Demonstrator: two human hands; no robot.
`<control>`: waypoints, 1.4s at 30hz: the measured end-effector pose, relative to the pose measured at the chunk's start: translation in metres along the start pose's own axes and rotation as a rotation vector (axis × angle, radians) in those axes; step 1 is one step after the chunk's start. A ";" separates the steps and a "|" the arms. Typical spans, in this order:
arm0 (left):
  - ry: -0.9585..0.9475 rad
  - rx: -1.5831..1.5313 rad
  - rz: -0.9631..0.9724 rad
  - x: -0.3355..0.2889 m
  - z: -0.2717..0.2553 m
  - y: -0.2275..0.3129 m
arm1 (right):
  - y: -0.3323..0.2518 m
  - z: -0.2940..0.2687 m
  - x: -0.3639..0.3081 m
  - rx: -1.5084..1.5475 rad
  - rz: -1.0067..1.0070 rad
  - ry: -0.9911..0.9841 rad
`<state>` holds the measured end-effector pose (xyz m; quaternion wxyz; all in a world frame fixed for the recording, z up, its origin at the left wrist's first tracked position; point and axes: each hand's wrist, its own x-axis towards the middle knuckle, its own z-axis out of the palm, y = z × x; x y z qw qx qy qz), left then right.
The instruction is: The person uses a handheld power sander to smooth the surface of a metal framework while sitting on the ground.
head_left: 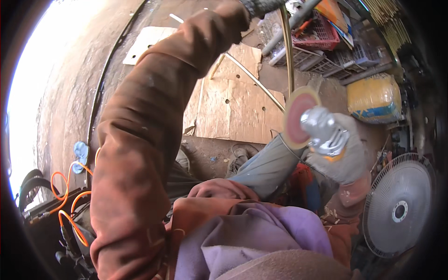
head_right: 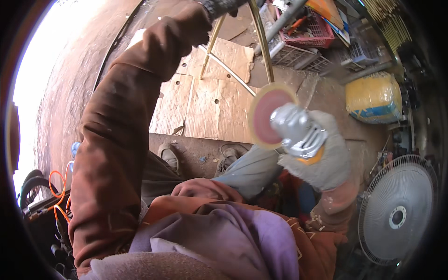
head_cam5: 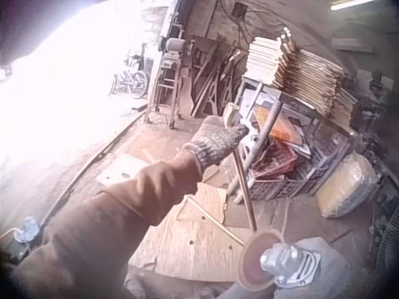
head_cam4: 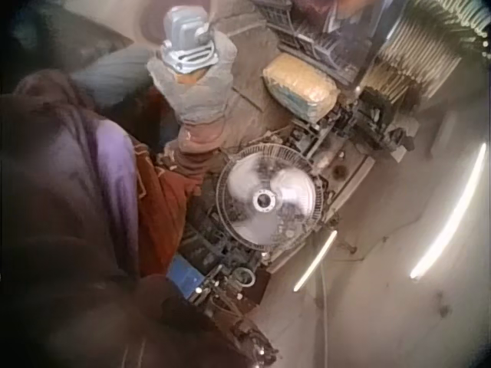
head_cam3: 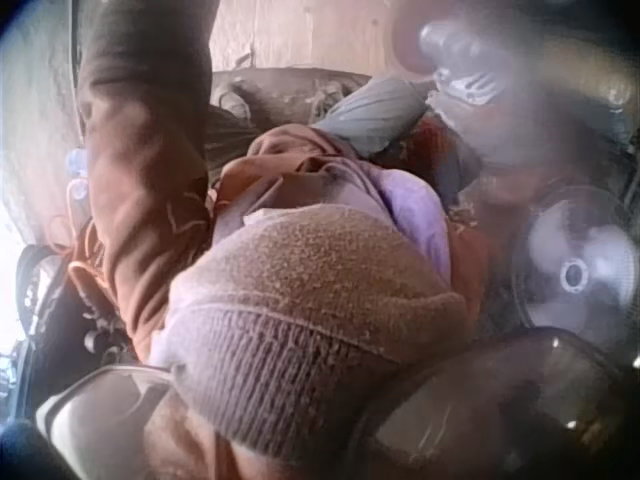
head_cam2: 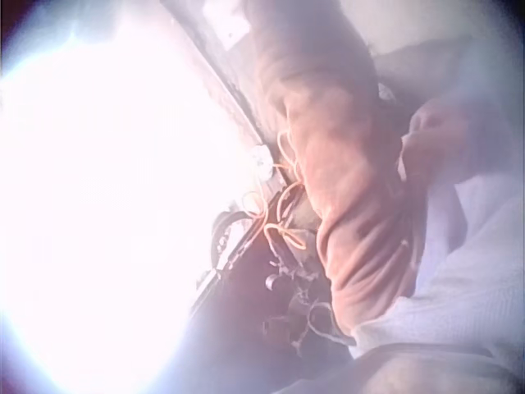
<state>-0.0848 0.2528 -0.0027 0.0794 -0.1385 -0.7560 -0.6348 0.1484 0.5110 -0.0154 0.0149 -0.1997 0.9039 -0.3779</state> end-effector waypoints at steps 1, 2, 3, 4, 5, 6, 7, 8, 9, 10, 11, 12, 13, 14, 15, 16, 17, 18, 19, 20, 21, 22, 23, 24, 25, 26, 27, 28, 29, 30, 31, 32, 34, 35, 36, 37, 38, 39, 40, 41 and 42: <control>0.040 0.095 0.172 0.011 0.007 -0.010 | -0.002 0.008 0.001 -0.013 -0.006 0.006; 0.061 0.187 0.341 0.015 0.018 -0.011 | 0.005 0.016 -0.003 -0.025 0.002 -0.020; 0.047 0.180 0.351 0.021 0.026 -0.009 | 0.007 0.022 -0.006 -0.034 0.010 -0.046; 0.090 0.197 0.385 0.022 0.029 -0.004 | 0.005 0.028 -0.001 -0.118 0.016 -0.058; 0.119 0.181 0.424 0.016 0.036 0.012 | -0.001 0.029 -0.001 -0.225 0.047 -0.062; 0.030 0.169 0.304 0.005 0.040 0.024 | -0.012 0.033 0.003 -0.342 0.281 -0.172; 0.013 0.167 0.313 0.007 0.037 0.026 | -0.020 0.035 0.007 -0.451 0.497 -0.283; 0.013 0.199 0.324 0.011 0.031 0.027 | -0.009 0.042 0.005 -0.497 0.383 -0.240; 0.016 0.243 0.331 0.011 0.021 0.025 | 0.000 0.051 0.010 -0.480 0.379 -0.232; 0.047 0.150 0.335 0.002 0.026 0.017 | 0.014 0.056 0.009 -0.487 0.384 -0.205; 0.004 0.137 0.331 -0.003 0.031 0.010 | 0.027 0.062 0.008 -0.494 0.386 -0.180; 0.020 0.125 0.147 -0.007 0.027 0.011 | 0.032 0.067 0.012 -0.503 0.379 -0.170; 0.037 0.116 -0.039 -0.010 0.025 0.010 | 0.044 0.071 0.013 -0.495 0.394 -0.159; 0.038 0.180 0.006 -0.013 0.023 0.010 | 0.057 0.074 0.012 -0.409 0.426 -0.130; 0.023 0.177 0.010 -0.012 0.025 0.009 | 0.066 0.077 0.010 -0.332 0.440 -0.097; 0.016 0.175 0.068 -0.012 0.023 0.007 | 0.076 0.083 0.012 -0.241 0.437 -0.071; 0.000 0.165 0.128 -0.016 0.023 0.011 | 0.088 0.089 0.010 -0.153 0.447 -0.043; -0.065 0.090 0.172 -0.024 0.018 0.012 | 0.097 0.095 0.009 -0.121 0.455 0.013; -0.074 0.099 0.172 -0.021 0.018 0.010 | 0.101 0.101 0.010 -0.099 0.459 0.042; -0.080 0.101 0.112 -0.017 0.018 0.008 | 0.105 0.106 0.010 -0.077 0.466 0.071; -0.086 0.102 0.052 -0.014 0.019 0.007 | 0.107 0.111 0.009 -0.041 0.521 0.113; -0.085 0.093 0.043 -0.013 0.021 0.004 | 0.108 0.115 0.008 -0.006 0.577 0.154; -0.072 0.115 0.054 -0.007 0.017 0.000 | 0.103 0.119 0.013 0.007 0.552 0.156; -0.043 0.042 0.224 0.003 0.015 -0.012 | 0.099 0.123 0.018 0.129 0.552 0.177; -0.030 -0.030 0.386 0.010 0.017 -0.021 | 0.100 0.129 0.022 0.260 0.564 0.195; -0.059 0.031 0.142 -0.013 0.024 0.002 | 0.107 0.131 0.020 0.259 0.584 0.181; -0.076 0.099 0.013 -0.025 0.023 0.021 | 0.109 0.134 0.022 0.258 0.583 0.161; -0.089 0.080 0.008 -0.022 0.022 0.016 | 0.102 0.134 0.029 0.201 0.572 0.155; -0.102 0.061 0.004 -0.018 0.023 0.010 | 0.097 0.137 0.037 0.144 0.560 0.149; -0.103 0.068 -0.001 -0.013 0.024 0.002 | 0.098 0.143 0.044 0.152 0.560 0.145; -0.095 0.018 0.052 -0.008 0.029 -0.005 | 0.099 0.145 0.048 0.072 0.579 0.090; -0.070 -0.018 0.110 -0.008 0.026 -0.004 | 0.093 0.148 0.058 0.035 0.574 0.059; -0.075 -0.019 0.097 -0.009 0.018 -0.002 | 0.075 0.156 0.080 -0.023 0.551 -0.024; -0.094 -0.029 0.082 -0.010 0.017 -0.003 | 0.065 0.159 0.088 -0.045 0.542 -0.071; -0.095 -0.025 0.080 -0.009 0.017 -0.005 | 0.059 0.164 0.095 -0.086 0.520 -0.094; -0.083 -0.010 0.102 -0.007 0.018 -0.006 | 0.062 0.171 0.096 -0.089 0.524 -0.093; -0.070 0.007 0.124 -0.008 0.020 -0.004 | 0.072 0.183 0.096 -0.137 0.493 -0.077; -0.072 0.005 0.125 -0.010 0.022 -0.004 | 0.077 0.189 0.096 -0.186 0.461 -0.061; -0.077 0.016 0.103 -0.016 0.019 0.002 | 0.065 0.179 0.100 -0.138 0.479 -0.137; -0.083 0.020 0.081 -0.020 0.017 0.007 | 0.058 0.174 0.099 -0.141 0.474 -0.143; -0.065 0.100 0.101 -0.020 0.016 0.009 | 0.055 0.168 0.096 -0.100 0.517 -0.109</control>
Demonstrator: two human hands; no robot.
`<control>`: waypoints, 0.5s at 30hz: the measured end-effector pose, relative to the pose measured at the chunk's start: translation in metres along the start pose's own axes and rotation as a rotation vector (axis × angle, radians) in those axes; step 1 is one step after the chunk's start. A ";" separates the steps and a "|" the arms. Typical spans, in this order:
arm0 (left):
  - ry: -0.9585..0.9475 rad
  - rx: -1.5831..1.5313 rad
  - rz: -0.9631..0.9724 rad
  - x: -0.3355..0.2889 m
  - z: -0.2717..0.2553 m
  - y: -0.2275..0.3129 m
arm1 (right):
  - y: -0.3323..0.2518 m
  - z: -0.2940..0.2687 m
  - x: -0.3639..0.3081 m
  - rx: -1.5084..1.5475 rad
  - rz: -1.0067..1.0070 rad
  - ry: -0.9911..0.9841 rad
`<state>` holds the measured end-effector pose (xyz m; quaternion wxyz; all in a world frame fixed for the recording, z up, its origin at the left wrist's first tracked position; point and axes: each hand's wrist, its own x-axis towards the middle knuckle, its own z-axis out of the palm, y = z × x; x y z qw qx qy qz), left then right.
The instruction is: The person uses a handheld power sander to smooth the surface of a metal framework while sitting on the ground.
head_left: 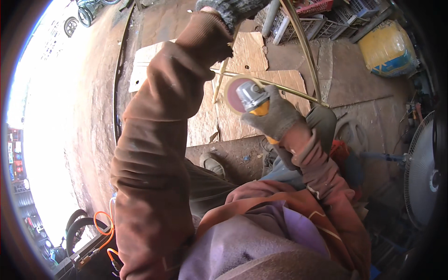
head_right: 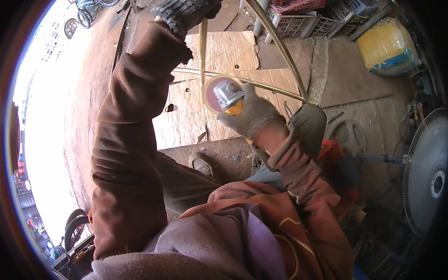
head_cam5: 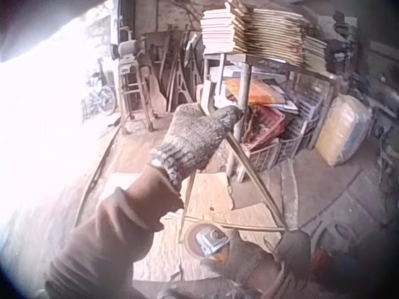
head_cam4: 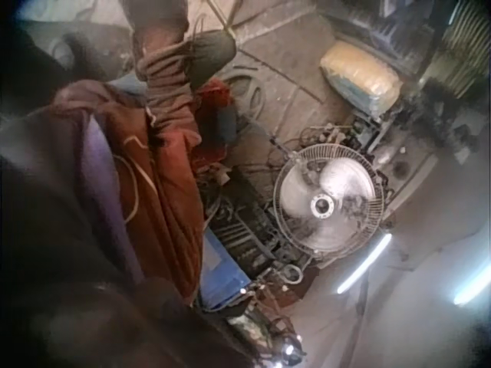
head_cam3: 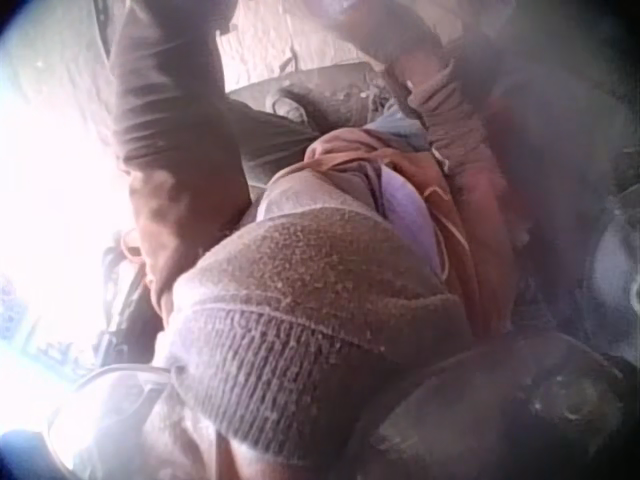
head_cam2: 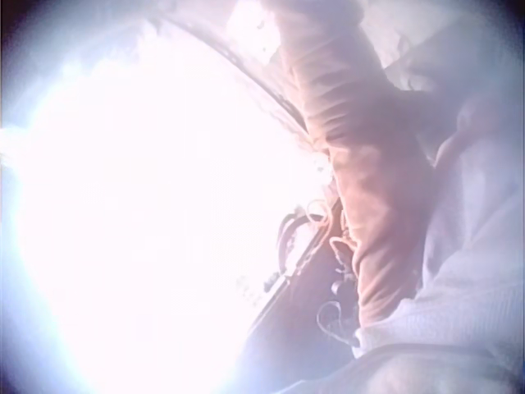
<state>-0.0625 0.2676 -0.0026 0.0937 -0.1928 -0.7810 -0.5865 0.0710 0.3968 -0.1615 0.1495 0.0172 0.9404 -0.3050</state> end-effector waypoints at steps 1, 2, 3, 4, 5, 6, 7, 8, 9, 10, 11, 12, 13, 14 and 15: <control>0.004 -0.010 0.001 0.004 -0.001 -0.003 | 0.003 -0.005 -0.004 0.044 0.050 0.026; -0.005 0.096 0.092 0.011 -0.002 -0.008 | 0.010 -0.006 -0.002 -0.053 0.112 0.038; -0.013 0.203 0.184 0.016 -0.002 -0.013 | 0.020 -0.005 0.000 -0.063 0.115 0.040; -0.011 0.092 0.228 0.014 -0.001 -0.014 | 0.024 -0.006 0.001 -0.070 0.055 0.067; -0.009 0.085 0.229 0.015 0.001 -0.015 | 0.024 -0.010 0.001 -0.068 0.050 0.038; -0.005 0.091 0.203 0.015 0.003 -0.015 | 0.022 -0.016 0.000 -0.068 0.048 0.011; -0.008 0.106 0.172 0.013 0.007 -0.013 | 0.020 -0.013 0.002 -0.064 0.051 0.010; -0.006 0.037 0.118 0.011 0.014 -0.009 | 0.021 -0.010 0.005 -0.115 0.032 0.033; -0.080 -0.042 0.089 0.012 0.021 -0.009 | 0.020 -0.009 0.008 -0.140 0.026 0.044; -0.071 -0.079 0.151 0.013 0.025 -0.012 | 0.015 -0.007 0.013 -0.164 0.005 0.054; -0.063 -0.116 0.214 0.014 0.030 -0.018 | 0.008 -0.007 0.019 -0.178 -0.014 0.040; -0.055 -0.110 0.214 0.018 0.032 -0.023 | 0.001 -0.006 0.023 -0.198 -0.034 0.027; -0.054 -0.118 0.285 0.023 0.033 -0.027 | -0.006 -0.006 0.025 -0.199 -0.044 0.025; -0.064 -0.138 0.353 0.024 0.035 -0.027 | -0.008 -0.006 0.026 -0.198 -0.070 0.027; -0.066 -0.140 0.352 0.025 0.033 -0.028 | -0.009 -0.006 0.026 -0.197 -0.099 0.029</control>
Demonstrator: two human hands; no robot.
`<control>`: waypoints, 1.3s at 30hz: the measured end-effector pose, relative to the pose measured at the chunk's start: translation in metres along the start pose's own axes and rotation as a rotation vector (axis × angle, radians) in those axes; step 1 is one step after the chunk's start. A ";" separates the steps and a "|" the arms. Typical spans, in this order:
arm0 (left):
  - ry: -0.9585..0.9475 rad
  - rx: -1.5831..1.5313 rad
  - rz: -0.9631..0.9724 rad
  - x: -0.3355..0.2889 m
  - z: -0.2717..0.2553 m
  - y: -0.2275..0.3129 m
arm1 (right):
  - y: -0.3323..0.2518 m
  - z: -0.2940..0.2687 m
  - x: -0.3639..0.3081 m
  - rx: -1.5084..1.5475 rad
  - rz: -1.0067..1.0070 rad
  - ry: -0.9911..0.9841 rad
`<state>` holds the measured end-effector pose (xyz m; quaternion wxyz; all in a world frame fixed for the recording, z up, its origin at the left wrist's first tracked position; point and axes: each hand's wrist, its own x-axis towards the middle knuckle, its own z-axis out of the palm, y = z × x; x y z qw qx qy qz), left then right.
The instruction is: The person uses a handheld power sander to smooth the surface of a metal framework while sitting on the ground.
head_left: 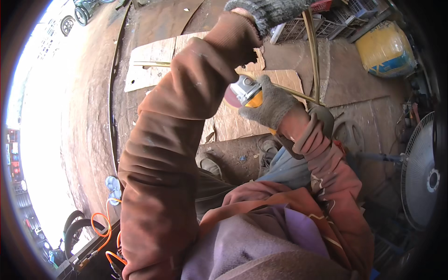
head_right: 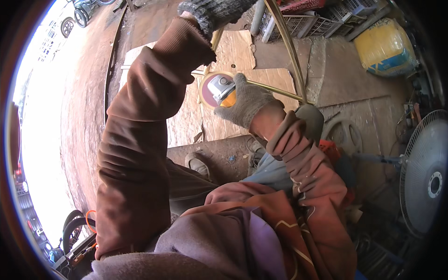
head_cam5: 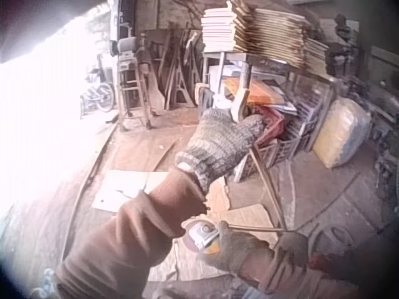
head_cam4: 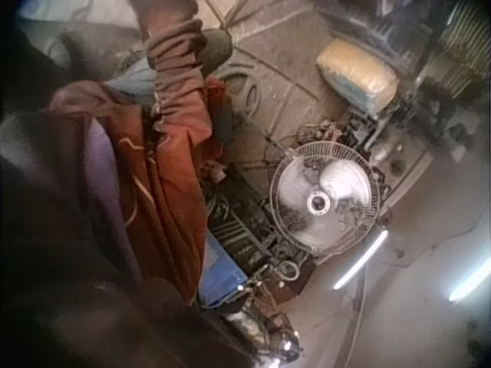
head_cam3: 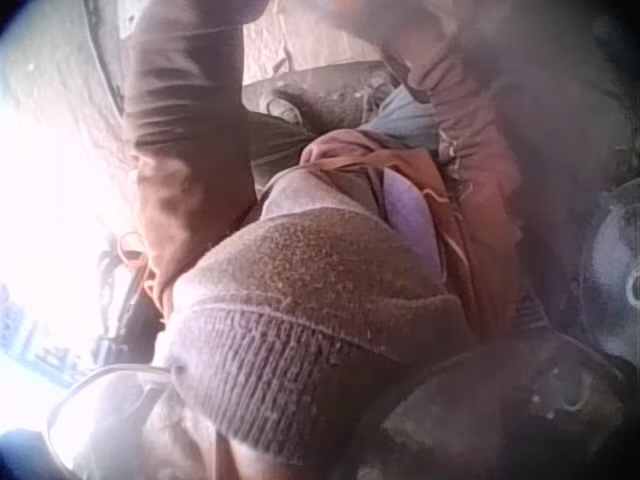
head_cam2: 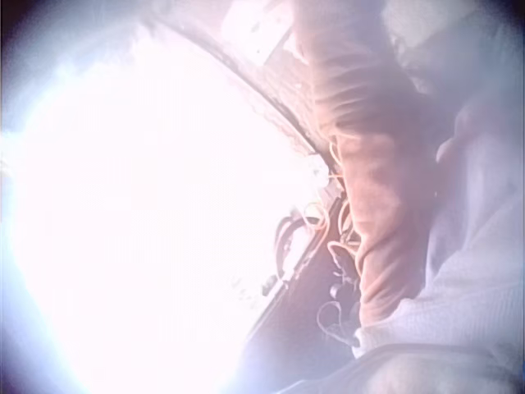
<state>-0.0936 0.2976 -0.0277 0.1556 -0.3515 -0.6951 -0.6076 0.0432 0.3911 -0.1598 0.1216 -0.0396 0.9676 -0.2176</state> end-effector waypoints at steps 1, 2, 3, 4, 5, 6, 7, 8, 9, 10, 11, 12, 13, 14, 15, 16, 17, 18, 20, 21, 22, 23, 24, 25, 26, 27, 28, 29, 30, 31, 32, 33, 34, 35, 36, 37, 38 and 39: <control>-0.022 0.057 -0.066 -0.001 -0.002 0.006 | 0.004 0.002 -0.002 0.001 0.013 0.001; -0.043 0.116 -0.131 -0.002 -0.003 0.010 | 0.009 0.007 -0.004 -0.045 -0.012 -0.030; 0.011 0.150 -0.122 -0.004 -0.001 0.008 | 0.013 0.010 -0.005 -0.091 -0.039 -0.062; 0.008 0.153 -0.125 -0.005 -0.002 0.011 | 0.014 0.010 -0.005 -0.086 -0.040 -0.064; -0.003 0.130 -0.177 -0.005 -0.002 0.014 | 0.014 0.009 -0.006 -0.079 -0.008 -0.061; -0.014 0.106 -0.231 -0.005 -0.003 0.017 | 0.016 0.008 -0.007 -0.071 0.023 -0.058; -0.010 0.222 -0.200 -0.005 -0.006 0.022 | 0.019 0.003 -0.005 -0.025 -0.022 -0.053; -0.011 0.218 -0.201 -0.007 -0.007 0.024 | 0.018 0.001 -0.005 -0.026 -0.018 -0.054; -0.028 0.186 -0.226 -0.009 -0.007 0.024 | 0.013 -0.001 -0.006 -0.026 -0.042 -0.044; -0.037 0.164 -0.246 -0.008 -0.011 0.028 | 0.007 -0.004 -0.004 -0.028 -0.080 -0.031; 0.019 0.038 -0.077 -0.009 -0.009 0.018 | 0.005 0.003 0.001 -0.062 -0.057 -0.061; 0.025 0.043 -0.072 -0.006 -0.009 0.016 | 0.000 0.000 0.000 -0.065 -0.065 -0.057; 0.017 0.087 -0.154 -0.008 -0.010 0.022 | -0.002 0.001 -0.003 -0.097 -0.063 -0.021; 0.010 0.131 -0.237 -0.009 -0.010 0.025 | -0.004 0.000 -0.005 -0.129 -0.062 0.016; 0.037 0.135 -0.225 -0.009 -0.009 0.023 | -0.005 -0.003 -0.003 -0.130 -0.064 0.012; 0.036 0.129 -0.224 -0.008 -0.010 0.023 | -0.004 -0.009 -0.002 -0.115 -0.066 -0.019; 0.026 0.122 -0.241 -0.008 -0.013 0.023 | -0.003 -0.012 -0.001 -0.100 -0.067 -0.049; 0.016 0.114 -0.258 -0.008 -0.015 0.023 | 0.000 -0.009 -0.001 -0.103 -0.062 -0.049; 0.027 0.142 -0.232 -0.009 -0.022 0.030 | 0.000 -0.001 0.001 -0.098 -0.165 0.002; 0.018 0.142 -0.253 -0.009 -0.025 0.035 | -0.003 -0.003 0.002 -0.101 -0.170 0.003; 0.007 0.142 -0.278 -0.013 -0.026 0.039 | -0.011 -0.007 0.002 -0.110 -0.113 -0.029; 0.010 0.144 -0.281 -0.014 -0.026 0.035 | -0.016 -0.009 0.003 -0.118 -0.055 -0.060; 0.039 0.105 -0.269 -0.014 -0.025 0.028 | -0.015 -0.007 0.005 -0.119 -0.059 -0.063; 0.066 0.063 -0.253 -0.014 -0.025 0.028 | -0.013 -0.009 0.006 -0.144 -0.069 -0.074; 0.068 0.062 -0.251 -0.013 -0.028 0.028 | -0.012 -0.009 0.008 -0.168 -0.078 -0.085; 0.057 0.101 -0.258 -0.013 -0.031 0.027 | -0.013 -0.008 0.009 -0.170 -0.079 -0.083; 0.047 0.139 -0.265 -0.014 -0.034 0.027 | -0.013 -0.007 0.010 -0.174 -0.076 -0.077; 0.049 0.136 -0.262 -0.014 -0.036 0.027 | -0.013 -0.006 0.010 -0.177 -0.073 -0.070; 0.046 0.197 -0.228 -0.014 -0.036 0.027 | -0.013 -0.008 0.011 -0.179 -0.070 -0.068; 0.036 0.255 -0.198 -0.014 -0.034 0.029 | -0.011 -0.010 0.012 -0.135 -0.043 -0.096; 0.025 0.246 -0.198 -0.016 -0.033 0.030 | -0.007 -0.011 0.010 -0.090 -0.013 -0.123; 0.030 0.178 -0.277 -0.018 -0.033 0.030 | -0.004 -0.007 0.006 -0.084 0.004 -0.121; 0.021 0.084 -0.354 -0.020 -0.028 0.029 | 0.002 0.001 -0.004 -0.067 0.021 -0.072; 0.101 0.027 -0.349 -0.020 -0.039 0.028 | -0.007 0.007 -0.008 -0.049 -0.012 -0.015; 0.178 -0.033 -0.343 -0.020 -0.050 0.026 | -0.016 0.009 -0.012 -0.017 0.012 -0.022; 0.208 0.144 -0.551 -0.022 -0.059 0.038 | -0.013 0.023 -0.012 0.044 0.006 0.025; 0.252 0.209 -0.546 -0.030 -0.050 0.060 | -0.002 0.030 -0.018 0.095 0.027 0.079; 0.305 0.299 -0.545 -0.038 -0.045 0.083 | 0.001 0.032 -0.022 0.104 0.039 0.088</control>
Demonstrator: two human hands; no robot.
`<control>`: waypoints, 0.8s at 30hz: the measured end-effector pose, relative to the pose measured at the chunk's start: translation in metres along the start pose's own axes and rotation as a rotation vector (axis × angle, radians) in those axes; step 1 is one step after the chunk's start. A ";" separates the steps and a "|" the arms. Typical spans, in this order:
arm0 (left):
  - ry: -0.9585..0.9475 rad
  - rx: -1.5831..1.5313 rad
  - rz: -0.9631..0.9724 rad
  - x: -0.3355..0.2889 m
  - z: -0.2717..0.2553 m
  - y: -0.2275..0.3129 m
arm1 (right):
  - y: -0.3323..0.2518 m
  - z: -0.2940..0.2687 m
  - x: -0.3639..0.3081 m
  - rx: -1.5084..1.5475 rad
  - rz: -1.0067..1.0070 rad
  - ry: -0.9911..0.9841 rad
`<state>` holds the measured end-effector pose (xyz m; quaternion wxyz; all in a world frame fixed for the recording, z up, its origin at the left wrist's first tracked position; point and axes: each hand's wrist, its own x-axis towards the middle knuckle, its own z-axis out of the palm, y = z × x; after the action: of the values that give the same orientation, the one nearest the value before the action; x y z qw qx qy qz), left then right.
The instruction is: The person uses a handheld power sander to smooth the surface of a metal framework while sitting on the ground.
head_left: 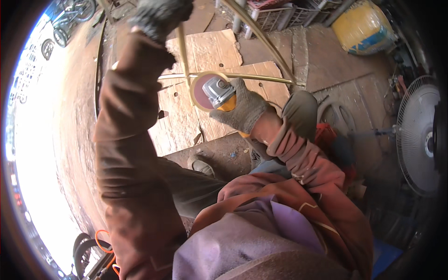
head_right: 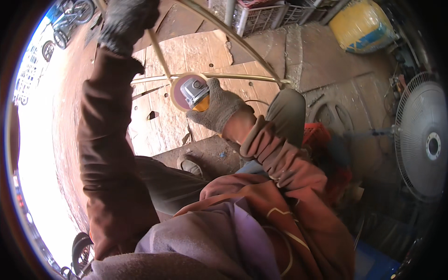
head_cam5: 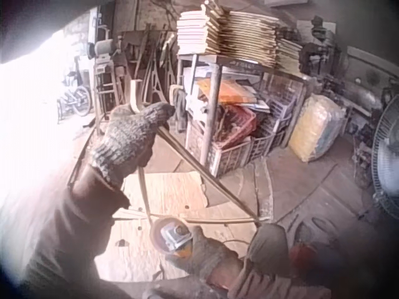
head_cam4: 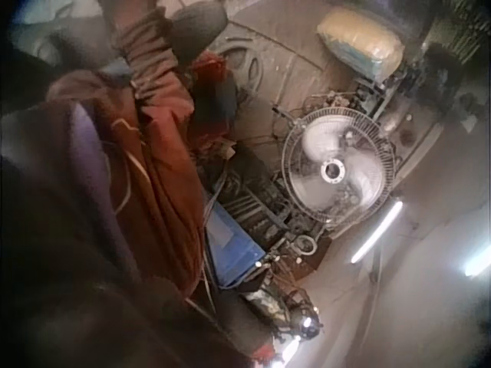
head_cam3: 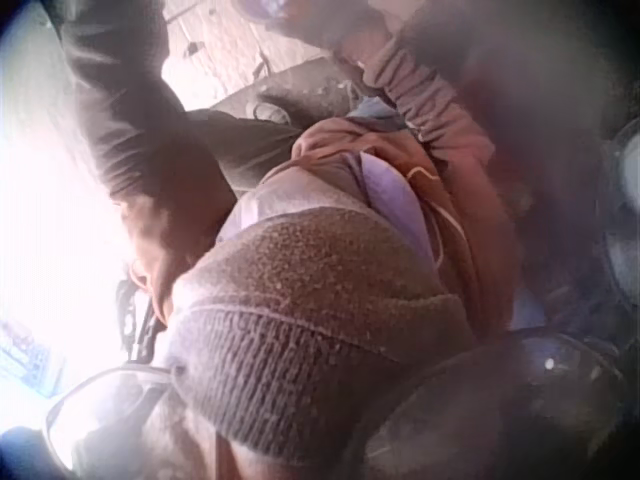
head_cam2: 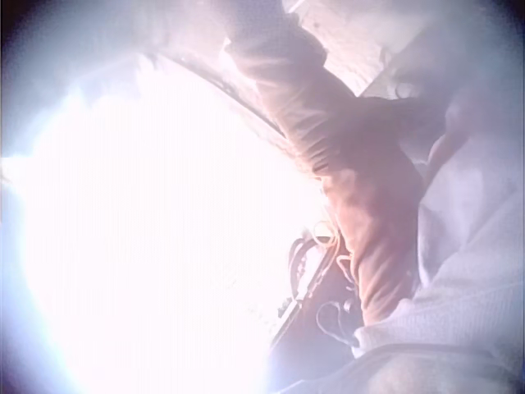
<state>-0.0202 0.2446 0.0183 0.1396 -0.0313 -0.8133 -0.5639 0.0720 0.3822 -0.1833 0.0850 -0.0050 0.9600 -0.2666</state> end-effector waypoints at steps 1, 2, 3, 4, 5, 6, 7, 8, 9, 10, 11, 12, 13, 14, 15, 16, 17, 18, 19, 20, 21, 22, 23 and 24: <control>-0.064 -0.221 0.119 0.008 -0.008 -0.017 | -0.003 -0.001 -0.003 0.079 0.014 -0.010; -0.056 -0.224 0.078 0.018 -0.013 -0.024 | -0.004 -0.003 -0.007 0.154 0.035 -0.023; -0.042 -0.226 0.037 0.026 -0.019 -0.029 | -0.005 -0.007 -0.011 0.159 0.029 -0.016; -0.091 -0.247 0.018 0.032 -0.001 -0.043 | 0.012 -0.008 -0.020 0.207 0.123 -0.002; -0.121 -0.334 0.016 0.034 -0.003 -0.046 | 0.016 -0.011 -0.025 0.262 0.160 0.009; -0.148 -0.421 0.012 0.038 -0.007 -0.052 | 0.025 -0.010 -0.029 0.327 0.187 0.050; -0.140 -0.415 0.021 0.053 -0.019 -0.066 | 0.034 -0.009 -0.032 0.331 0.173 0.052; -0.242 -0.712 -0.081 0.076 -0.035 -0.090 | 0.043 -0.006 -0.032 0.488 0.135 0.132; -0.280 -0.827 -0.106 0.077 -0.040 -0.092 | 0.045 -0.006 -0.031 0.551 0.115 0.179; -0.325 -0.947 -0.145 0.079 -0.038 -0.097 | 0.051 -0.006 -0.031 0.612 0.106 0.228; -0.368 -1.062 -0.187 0.068 -0.034 -0.082 | 0.056 -0.007 -0.031 0.671 0.091 0.278; -0.194 -0.726 -0.116 0.053 -0.023 -0.065 | 0.061 -0.003 -0.025 0.649 0.088 0.229; -0.006 -0.376 -0.033 0.037 -0.022 -0.043 | 0.051 0.002 -0.018 0.614 0.063 0.181; 0.007 -0.392 -0.035 0.038 -0.017 -0.044 | 0.045 0.003 -0.016 0.568 0.053 0.142; 0.000 -0.393 -0.028 0.036 -0.012 -0.043 | 0.039 0.006 -0.014 0.524 0.042 0.104; 0.002 -0.378 -0.008 0.031 -0.007 -0.041 | 0.026 0.001 -0.014 0.473 0.069 0.063; 0.005 -0.363 0.012 0.029 -0.004 -0.038 | 0.015 -0.004 -0.016 0.421 0.096 0.021; 0.033 -0.341 -0.089 0.033 -0.001 -0.031 | 0.020 0.009 -0.014 0.424 0.042 0.063; 0.034 -0.338 -0.088 0.031 0.000 -0.031 | 0.024 0.010 -0.015 0.427 0.040 0.063; 0.046 -0.362 -0.048 0.030 0.000 -0.033 | 0.029 0.009 -0.017 0.476 0.068 0.054; 0.057 -0.387 -0.009 0.030 0.001 -0.037 | 0.036 0.008 -0.018 0.525 0.097 0.044; -0.034 -0.392 0.002 0.039 -0.014 -0.047 | 0.046 0.011 -0.020 0.665 0.093 0.075; -0.034 -0.395 -0.003 0.044 -0.017 -0.055 | 0.058 0.014 -0.022 0.801 0.098 0.110; -0.020 -0.376 -0.008 0.048 -0.018 -0.062 | 0.069 0.018 -0.024 0.933 0.099 0.146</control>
<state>-0.0758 0.2009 -0.0193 0.1212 -0.0593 -0.6952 -0.7060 0.1016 0.4340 -0.2299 0.0233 0.0982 0.7404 -0.6645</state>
